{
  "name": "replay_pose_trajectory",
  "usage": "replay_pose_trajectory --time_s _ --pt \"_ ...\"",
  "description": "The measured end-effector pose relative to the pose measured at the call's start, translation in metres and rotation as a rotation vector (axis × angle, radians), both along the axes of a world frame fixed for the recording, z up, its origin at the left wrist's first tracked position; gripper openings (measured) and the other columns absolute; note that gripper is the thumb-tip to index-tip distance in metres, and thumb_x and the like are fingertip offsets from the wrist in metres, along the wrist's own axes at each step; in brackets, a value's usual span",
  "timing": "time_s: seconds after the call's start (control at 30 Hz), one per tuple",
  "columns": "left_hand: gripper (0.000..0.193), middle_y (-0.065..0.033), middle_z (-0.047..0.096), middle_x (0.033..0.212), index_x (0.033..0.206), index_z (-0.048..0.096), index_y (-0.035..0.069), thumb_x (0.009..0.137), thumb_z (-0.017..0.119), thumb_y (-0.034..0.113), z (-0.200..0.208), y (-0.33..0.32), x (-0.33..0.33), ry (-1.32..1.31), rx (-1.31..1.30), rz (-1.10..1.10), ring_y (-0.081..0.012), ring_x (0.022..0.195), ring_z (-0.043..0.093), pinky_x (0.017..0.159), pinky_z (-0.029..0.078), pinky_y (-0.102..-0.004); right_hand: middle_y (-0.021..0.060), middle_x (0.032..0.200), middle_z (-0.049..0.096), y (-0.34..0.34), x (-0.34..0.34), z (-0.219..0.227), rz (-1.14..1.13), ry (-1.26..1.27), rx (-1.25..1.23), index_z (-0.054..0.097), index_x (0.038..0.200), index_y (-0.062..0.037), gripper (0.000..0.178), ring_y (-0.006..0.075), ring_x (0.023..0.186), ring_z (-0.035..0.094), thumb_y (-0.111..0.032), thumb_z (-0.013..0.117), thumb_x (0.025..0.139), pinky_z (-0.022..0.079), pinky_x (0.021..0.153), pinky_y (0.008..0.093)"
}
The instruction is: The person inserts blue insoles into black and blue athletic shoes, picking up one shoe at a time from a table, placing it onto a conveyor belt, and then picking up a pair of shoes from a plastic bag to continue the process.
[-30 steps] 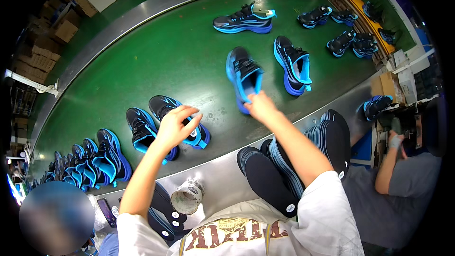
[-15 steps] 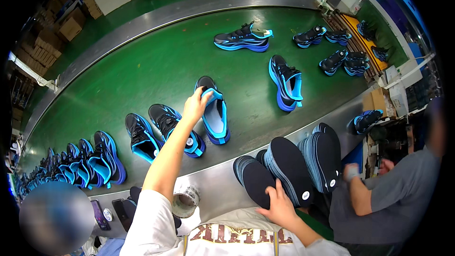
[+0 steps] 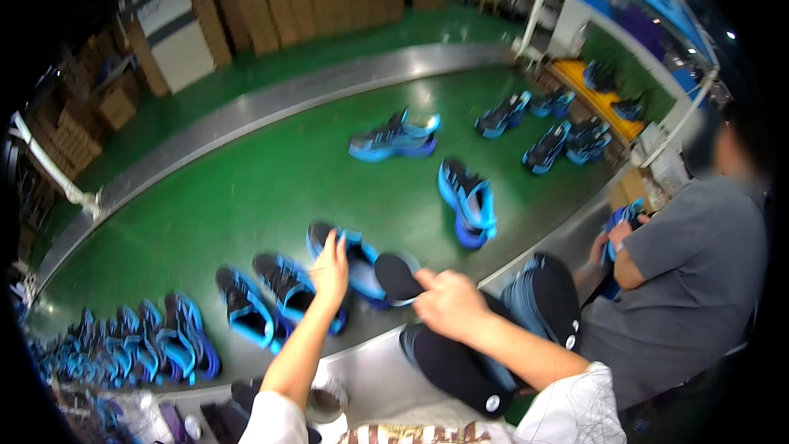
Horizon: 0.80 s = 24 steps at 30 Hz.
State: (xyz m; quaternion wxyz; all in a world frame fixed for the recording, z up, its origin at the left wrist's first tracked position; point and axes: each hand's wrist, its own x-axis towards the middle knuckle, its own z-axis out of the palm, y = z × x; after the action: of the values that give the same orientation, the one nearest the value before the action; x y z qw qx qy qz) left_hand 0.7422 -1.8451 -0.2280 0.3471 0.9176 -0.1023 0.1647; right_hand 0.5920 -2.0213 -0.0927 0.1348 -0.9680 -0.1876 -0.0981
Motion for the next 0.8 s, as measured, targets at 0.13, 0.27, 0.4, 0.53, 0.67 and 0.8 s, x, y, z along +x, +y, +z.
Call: replay_pose_trajectory --time_s 0.13,0.27,0.4,0.53,0.67,0.8 --pt "0.027 -0.0197 0.06 0.067 0.105 0.052 0.009 0.087 0.046 0.029 0.009 0.004 0.008 0.043 0.118 -0.04 -0.0351 0.061 0.059 0.052 0.046 -0.044 0.0131 0.089 0.059 0.019 0.058 -0.075 0.082 -0.019 -0.234 0.056 0.059 -0.0082 0.01 0.0245 0.066 0.054 -0.016 0.054 0.064 0.045 0.06 0.0363" --pt "0.029 -0.022 0.06 0.07 0.105 0.051 0.007 0.088 0.044 0.03 0.01 0.005 0.012 0.061 0.03 -0.093 -0.0392 0.065 0.058 0.057 0.045 -0.0469 0.01 0.067 0.055 0.046 0.076 -0.094 0.019 0.034 -0.153 0.053 0.057 -0.0075 0.01 0.024 0.065 0.055 -0.014 0.053 0.064 0.046 0.057 0.035" --pt "0.035 -0.0252 0.059 0.076 0.106 0.054 0.002 0.088 0.045 0.031 0.011 0.009 0.012 0.205 -0.173 0.014 -0.0405 0.074 0.058 0.064 0.046 -0.0437 0.0086 0.08 0.059 0.047 0.064 -0.076 0.187 0.117 -0.167 0.063 0.068 -0.0056 0.012 0.0227 0.079 0.054 -0.012 0.053 0.068 0.044 0.068 0.0343" --pt "0.038 -0.025 0.06 0.085 0.109 0.052 -0.001 0.088 0.047 0.03 0.007 0.01 0.007 0.222 -0.337 0.084 -0.0347 0.082 0.061 0.07 0.046 -0.0377 0.0089 0.086 0.059 0.039 0.058 -0.077 0.15 0.058 -0.139 0.062 0.067 -0.0052 0.011 0.0233 0.077 0.054 -0.012 0.053 0.067 0.044 0.065 0.035" --pt "0.039 -0.0229 0.061 0.087 0.108 0.053 0.0 0.086 0.05 0.031 0.021 0.011 0.002 0.269 -0.338 0.07 -0.0324 0.083 0.061 0.071 0.047 -0.0363 0.0127 0.09 0.059 0.042 0.075 -0.094 0.061 0.104 -0.107 0.06 0.065 -0.0019 0.013 0.0269 0.072 0.055 -0.013 0.053 0.066 0.047 0.059 0.0374" --pt "0.033 -0.0209 0.062 0.086 0.106 0.056 0.005 0.085 0.053 0.029 0.022 0.003 0.002 0.303 -0.296 0.029 -0.0333 0.081 0.061 0.069 0.048 -0.0364 0.0172 0.082 0.058 0.054 0.097 -0.111 -0.059 0.278 -0.14 0.06 0.077 -0.0003 0.014 0.0304 0.073 0.061 -0.01 0.05 0.072 0.051 0.063 0.0395"
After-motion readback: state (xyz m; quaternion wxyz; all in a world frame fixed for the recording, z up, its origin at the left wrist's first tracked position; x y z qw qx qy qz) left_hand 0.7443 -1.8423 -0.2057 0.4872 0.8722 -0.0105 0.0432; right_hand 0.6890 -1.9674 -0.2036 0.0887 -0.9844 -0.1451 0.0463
